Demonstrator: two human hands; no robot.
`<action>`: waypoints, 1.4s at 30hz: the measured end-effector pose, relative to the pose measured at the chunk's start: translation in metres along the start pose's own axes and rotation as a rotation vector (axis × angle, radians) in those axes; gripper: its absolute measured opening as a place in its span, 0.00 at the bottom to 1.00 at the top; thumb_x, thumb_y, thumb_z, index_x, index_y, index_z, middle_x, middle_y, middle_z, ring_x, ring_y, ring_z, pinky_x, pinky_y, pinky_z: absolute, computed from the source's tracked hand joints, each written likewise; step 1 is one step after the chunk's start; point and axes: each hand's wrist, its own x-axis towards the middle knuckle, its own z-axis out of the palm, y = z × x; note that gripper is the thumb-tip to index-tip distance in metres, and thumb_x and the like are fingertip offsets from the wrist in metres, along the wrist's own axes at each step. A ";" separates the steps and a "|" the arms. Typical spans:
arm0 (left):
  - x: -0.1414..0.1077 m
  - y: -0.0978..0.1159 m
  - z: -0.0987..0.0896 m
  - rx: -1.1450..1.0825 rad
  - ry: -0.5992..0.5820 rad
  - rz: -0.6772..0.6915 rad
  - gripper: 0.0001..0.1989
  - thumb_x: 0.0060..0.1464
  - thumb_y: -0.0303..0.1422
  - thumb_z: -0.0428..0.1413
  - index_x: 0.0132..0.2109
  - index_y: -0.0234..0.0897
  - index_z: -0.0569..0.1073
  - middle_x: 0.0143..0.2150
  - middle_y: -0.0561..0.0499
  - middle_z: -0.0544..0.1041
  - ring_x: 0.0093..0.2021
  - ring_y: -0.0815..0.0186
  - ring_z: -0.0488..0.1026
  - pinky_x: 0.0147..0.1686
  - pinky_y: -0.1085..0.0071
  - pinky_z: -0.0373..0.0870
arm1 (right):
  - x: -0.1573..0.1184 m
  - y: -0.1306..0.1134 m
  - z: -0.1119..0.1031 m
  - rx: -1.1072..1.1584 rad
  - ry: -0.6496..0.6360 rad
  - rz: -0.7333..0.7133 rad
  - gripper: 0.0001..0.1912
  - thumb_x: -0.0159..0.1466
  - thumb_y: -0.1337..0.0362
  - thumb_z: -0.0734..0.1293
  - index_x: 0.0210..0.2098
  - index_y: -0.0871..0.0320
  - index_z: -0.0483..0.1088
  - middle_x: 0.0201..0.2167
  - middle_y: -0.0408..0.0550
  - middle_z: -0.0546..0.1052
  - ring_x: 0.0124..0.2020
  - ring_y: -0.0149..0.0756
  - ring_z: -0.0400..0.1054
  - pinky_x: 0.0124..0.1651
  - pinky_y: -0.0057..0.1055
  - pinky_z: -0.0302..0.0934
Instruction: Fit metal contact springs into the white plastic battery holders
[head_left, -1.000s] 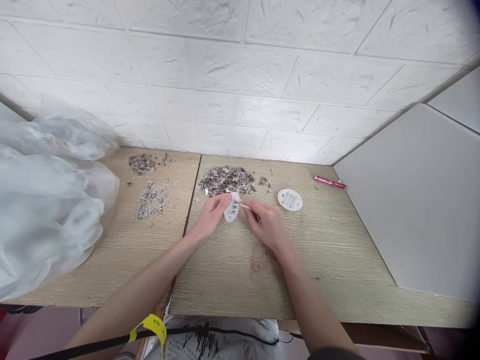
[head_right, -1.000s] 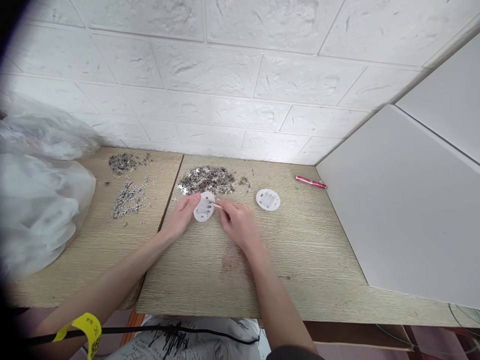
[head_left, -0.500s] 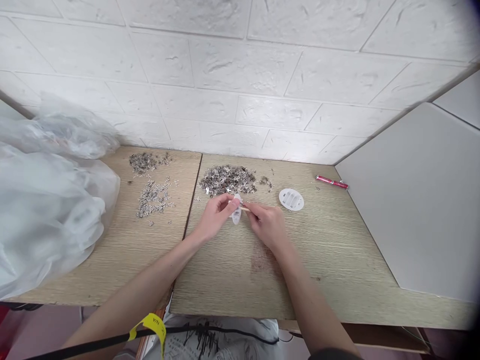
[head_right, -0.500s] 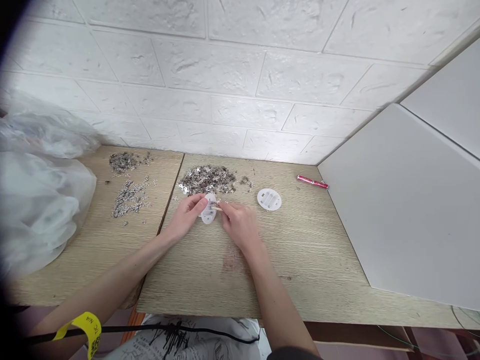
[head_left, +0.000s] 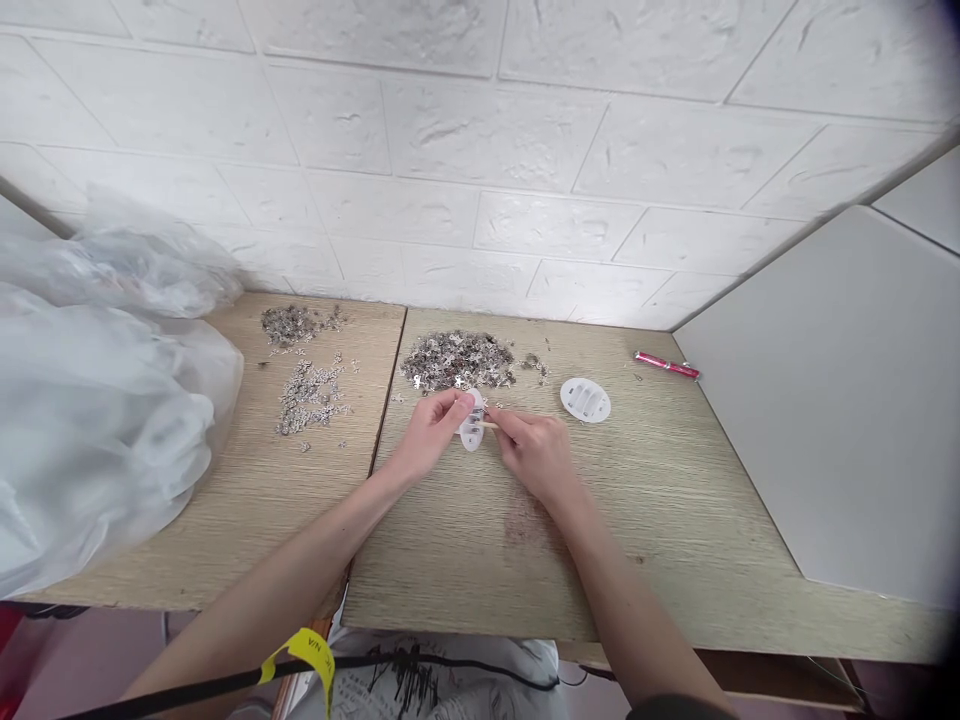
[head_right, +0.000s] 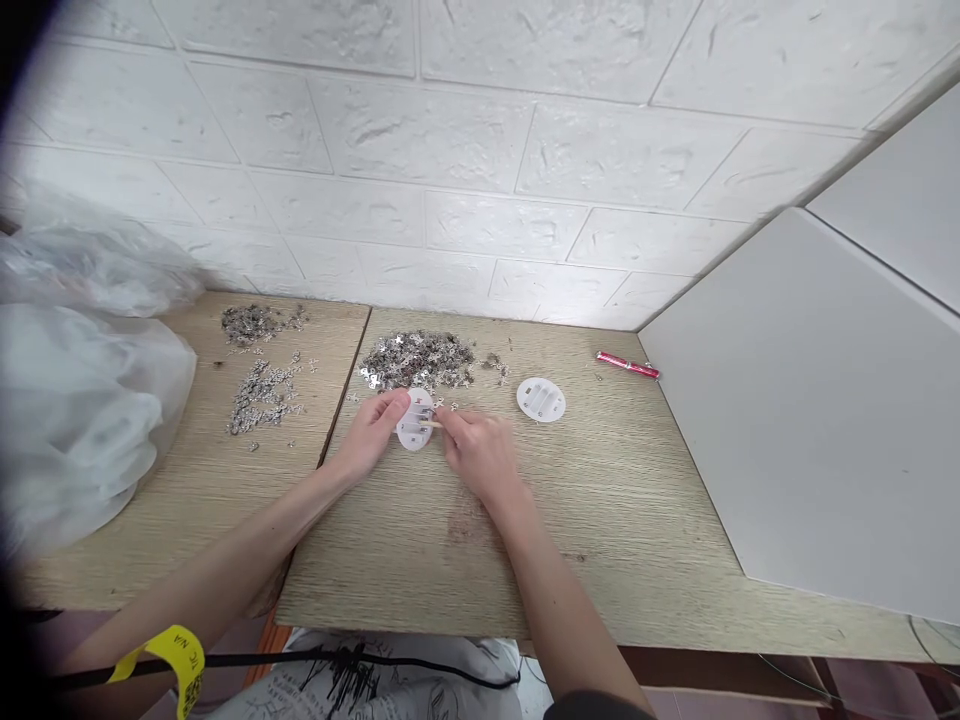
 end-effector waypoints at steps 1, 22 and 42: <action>0.000 0.000 0.000 -0.017 0.003 -0.004 0.23 0.56 0.52 0.51 0.30 0.34 0.70 0.25 0.53 0.67 0.26 0.70 0.62 0.28 0.73 0.59 | 0.000 0.000 0.000 0.020 0.006 0.003 0.16 0.64 0.70 0.58 0.39 0.55 0.77 0.28 0.47 0.80 0.23 0.32 0.69 0.26 0.28 0.53; 0.004 -0.003 0.001 -0.322 -0.086 -0.172 0.21 0.49 0.42 0.63 0.47 0.34 0.76 0.46 0.43 0.78 0.43 0.62 0.74 0.43 0.67 0.71 | 0.007 0.013 -0.006 0.219 0.206 0.286 0.11 0.65 0.62 0.62 0.38 0.56 0.76 0.35 0.52 0.75 0.40 0.42 0.66 0.43 0.38 0.61; 0.006 0.000 0.001 -0.248 0.044 -0.046 0.14 0.41 0.33 0.66 0.37 0.35 0.76 0.32 0.50 0.76 0.32 0.69 0.71 0.31 0.74 0.67 | 0.012 -0.010 -0.008 1.155 -0.060 0.612 0.18 0.57 0.49 0.68 0.35 0.60 0.75 0.26 0.46 0.75 0.27 0.31 0.66 0.30 0.28 0.61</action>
